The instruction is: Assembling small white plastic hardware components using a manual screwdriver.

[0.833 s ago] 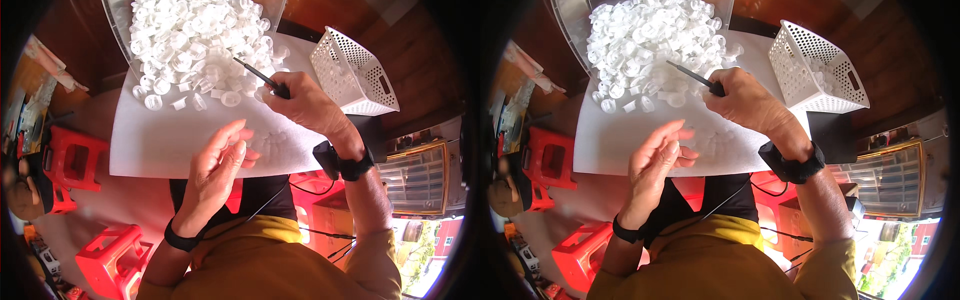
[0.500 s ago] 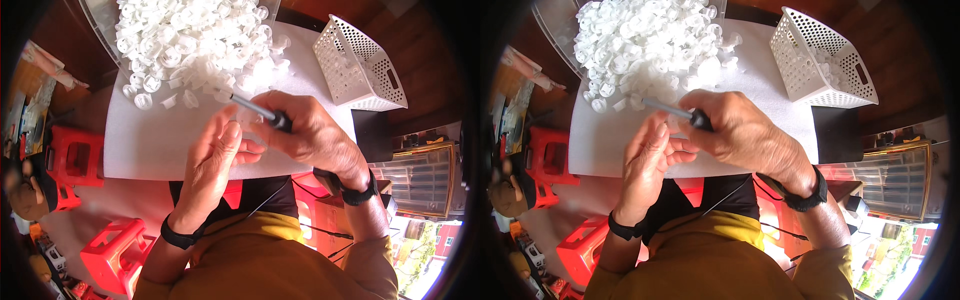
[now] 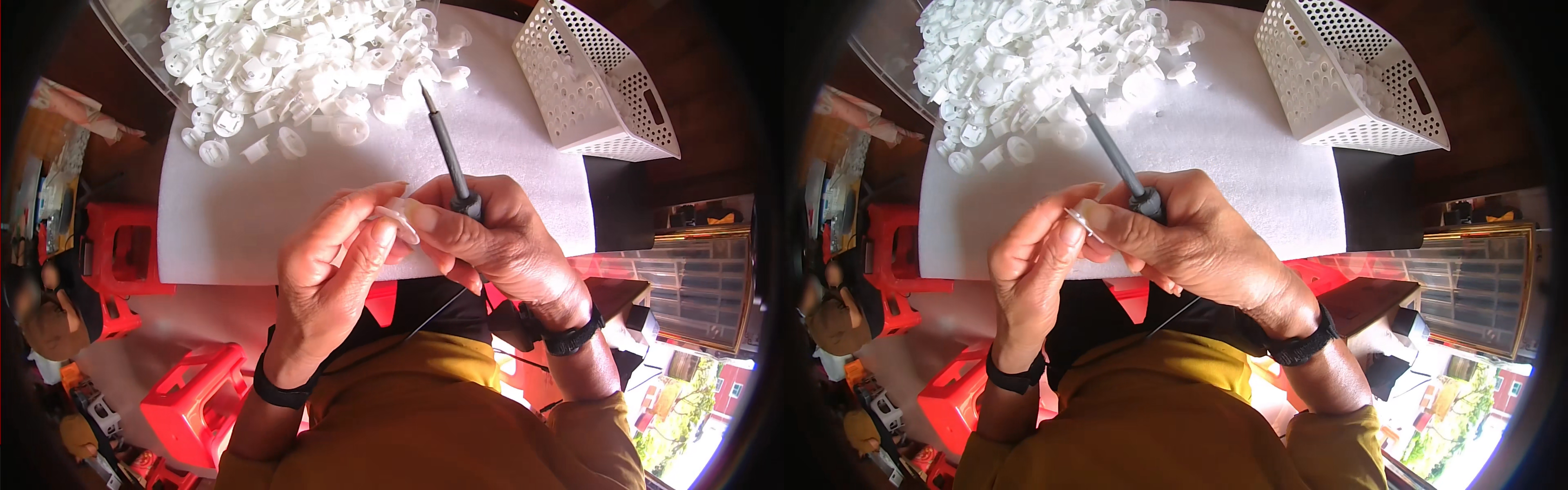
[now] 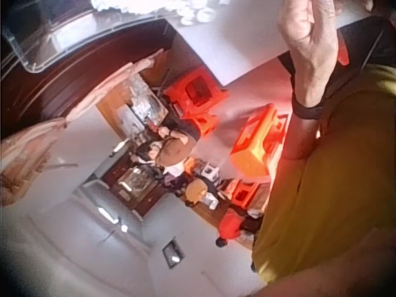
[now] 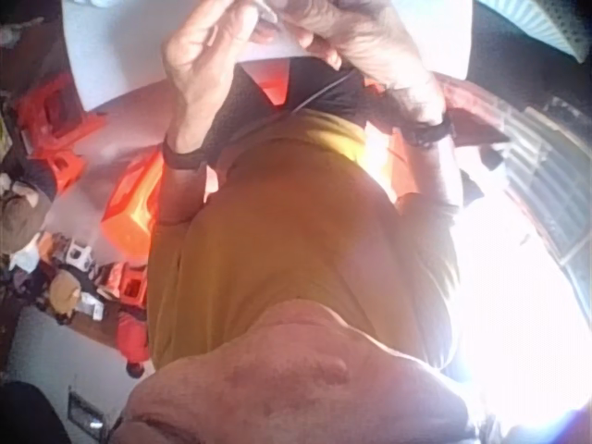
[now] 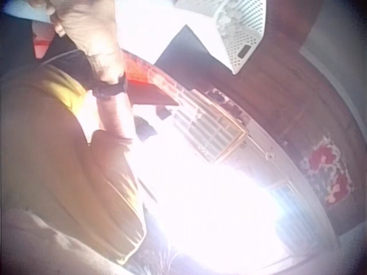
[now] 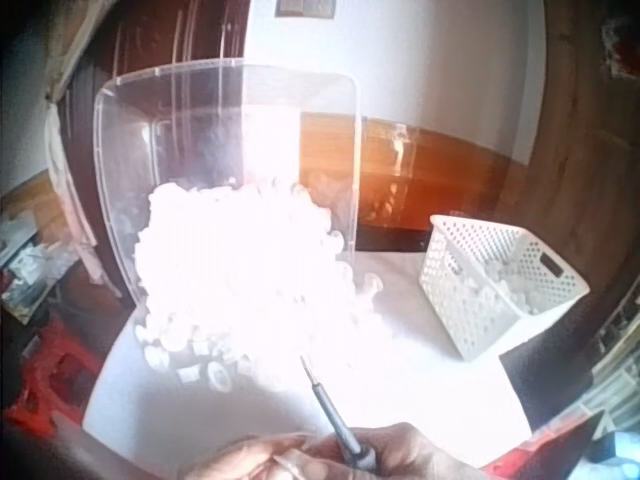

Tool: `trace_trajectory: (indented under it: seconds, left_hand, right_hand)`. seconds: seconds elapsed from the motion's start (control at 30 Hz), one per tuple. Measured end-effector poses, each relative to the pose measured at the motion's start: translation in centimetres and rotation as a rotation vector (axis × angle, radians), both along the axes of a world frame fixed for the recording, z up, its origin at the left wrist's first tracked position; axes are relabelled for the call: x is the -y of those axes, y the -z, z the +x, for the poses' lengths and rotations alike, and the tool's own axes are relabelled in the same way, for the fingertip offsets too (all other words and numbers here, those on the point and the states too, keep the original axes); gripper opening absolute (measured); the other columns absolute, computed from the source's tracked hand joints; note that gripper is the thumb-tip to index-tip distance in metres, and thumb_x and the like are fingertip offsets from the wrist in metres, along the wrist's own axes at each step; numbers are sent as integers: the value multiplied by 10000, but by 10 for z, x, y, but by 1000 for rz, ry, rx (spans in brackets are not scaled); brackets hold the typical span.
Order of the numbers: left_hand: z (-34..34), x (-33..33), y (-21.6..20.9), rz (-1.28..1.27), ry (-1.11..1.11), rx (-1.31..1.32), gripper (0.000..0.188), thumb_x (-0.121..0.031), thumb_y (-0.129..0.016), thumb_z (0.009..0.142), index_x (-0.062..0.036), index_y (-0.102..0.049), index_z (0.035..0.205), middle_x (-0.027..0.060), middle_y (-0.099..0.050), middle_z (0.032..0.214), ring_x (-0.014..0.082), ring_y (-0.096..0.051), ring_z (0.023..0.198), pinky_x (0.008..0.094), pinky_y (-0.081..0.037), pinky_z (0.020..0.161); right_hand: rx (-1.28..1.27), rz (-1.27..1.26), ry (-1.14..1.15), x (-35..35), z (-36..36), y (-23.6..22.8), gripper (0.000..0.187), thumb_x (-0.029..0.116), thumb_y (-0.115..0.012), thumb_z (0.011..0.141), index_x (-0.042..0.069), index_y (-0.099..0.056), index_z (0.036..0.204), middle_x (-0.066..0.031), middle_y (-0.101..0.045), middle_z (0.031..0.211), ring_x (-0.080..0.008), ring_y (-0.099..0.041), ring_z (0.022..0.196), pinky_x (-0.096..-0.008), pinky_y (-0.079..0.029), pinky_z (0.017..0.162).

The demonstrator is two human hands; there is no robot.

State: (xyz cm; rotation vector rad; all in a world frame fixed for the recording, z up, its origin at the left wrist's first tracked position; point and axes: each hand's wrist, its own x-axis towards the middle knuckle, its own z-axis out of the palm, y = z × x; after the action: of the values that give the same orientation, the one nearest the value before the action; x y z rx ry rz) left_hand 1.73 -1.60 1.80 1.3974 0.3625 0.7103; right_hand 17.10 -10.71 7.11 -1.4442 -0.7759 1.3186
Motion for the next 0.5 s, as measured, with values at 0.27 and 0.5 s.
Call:
trace_trajectory:
  seconds: [0.27, 0.5]
  left_hand:
    - [-5, 3, -7, 12, -75, -131, 261, -160, -564, 943, 61, -609, 1073, 89, -658, 887, 121, -631, 700, 252, -532, 636]
    - [-7, 10, -10, 4, -121, -152, 324, -180, -532, 959, 60, -574, 1172, 111, -661, 855, 136, -639, 673, 257, -538, 617]
  right_hand:
    - [290, 204, 92, 10, -6, 14, 225, 215, -646, 909, -8, -627, 930, 12, -544, 642, -46, -462, 485, -192, -358, 439]
    - [341, 144, 113, 14, -11, 16, 164, 152, -655, 897, -4, -629, 940, 3, -577, 650, -32, -486, 517, -187, -382, 462]
